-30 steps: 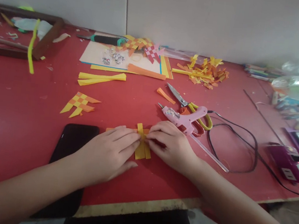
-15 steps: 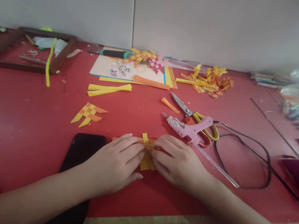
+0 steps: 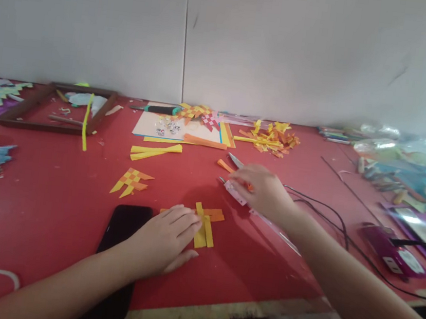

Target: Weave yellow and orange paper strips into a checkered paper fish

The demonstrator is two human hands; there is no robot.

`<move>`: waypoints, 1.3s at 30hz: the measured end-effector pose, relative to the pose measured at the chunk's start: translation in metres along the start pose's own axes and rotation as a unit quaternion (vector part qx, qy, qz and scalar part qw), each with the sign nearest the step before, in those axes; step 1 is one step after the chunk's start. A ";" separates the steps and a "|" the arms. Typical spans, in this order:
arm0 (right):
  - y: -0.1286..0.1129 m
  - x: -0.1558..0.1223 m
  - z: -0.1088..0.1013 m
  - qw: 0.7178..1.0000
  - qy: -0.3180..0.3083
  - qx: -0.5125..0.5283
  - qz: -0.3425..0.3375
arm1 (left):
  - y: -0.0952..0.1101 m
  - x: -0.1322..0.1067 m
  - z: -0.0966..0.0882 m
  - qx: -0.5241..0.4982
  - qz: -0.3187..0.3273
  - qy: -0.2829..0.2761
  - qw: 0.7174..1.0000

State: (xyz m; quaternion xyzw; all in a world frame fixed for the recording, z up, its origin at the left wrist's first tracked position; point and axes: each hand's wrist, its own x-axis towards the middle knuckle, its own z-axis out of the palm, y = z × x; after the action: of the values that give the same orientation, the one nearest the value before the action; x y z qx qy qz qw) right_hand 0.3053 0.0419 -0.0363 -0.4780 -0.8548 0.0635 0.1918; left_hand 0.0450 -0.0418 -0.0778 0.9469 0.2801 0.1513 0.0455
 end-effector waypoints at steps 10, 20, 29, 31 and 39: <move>0.044 0.092 0.035 0.997 -0.052 0.020 0.062 | -0.002 -0.002 -0.004 -0.036 -0.005 -0.008 0.999; -0.043 0.033 -0.007 0.956 0.004 0.294 0.002 | 0.000 -0.002 -0.024 -0.312 -0.181 0.095 0.928; -0.087 -0.026 0.009 0.940 0.035 0.330 -0.085 | -0.001 0.002 -0.019 -0.647 -0.283 0.165 0.688; -0.084 -0.027 0.014 0.936 0.028 0.339 -0.085 | 0.000 0.003 -0.018 -0.641 -0.269 0.154 0.702; -0.083 -0.039 0.025 0.931 -0.008 0.364 -0.026 | 0.004 0.002 -0.019 -0.571 -0.274 0.167 0.756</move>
State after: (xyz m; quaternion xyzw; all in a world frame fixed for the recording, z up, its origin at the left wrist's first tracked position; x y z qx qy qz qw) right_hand 0.2482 -0.0330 -0.0452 -0.3526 -0.7868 0.3690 0.3471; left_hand 0.0431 -0.0439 -0.0582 0.5874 0.3924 0.4196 0.5700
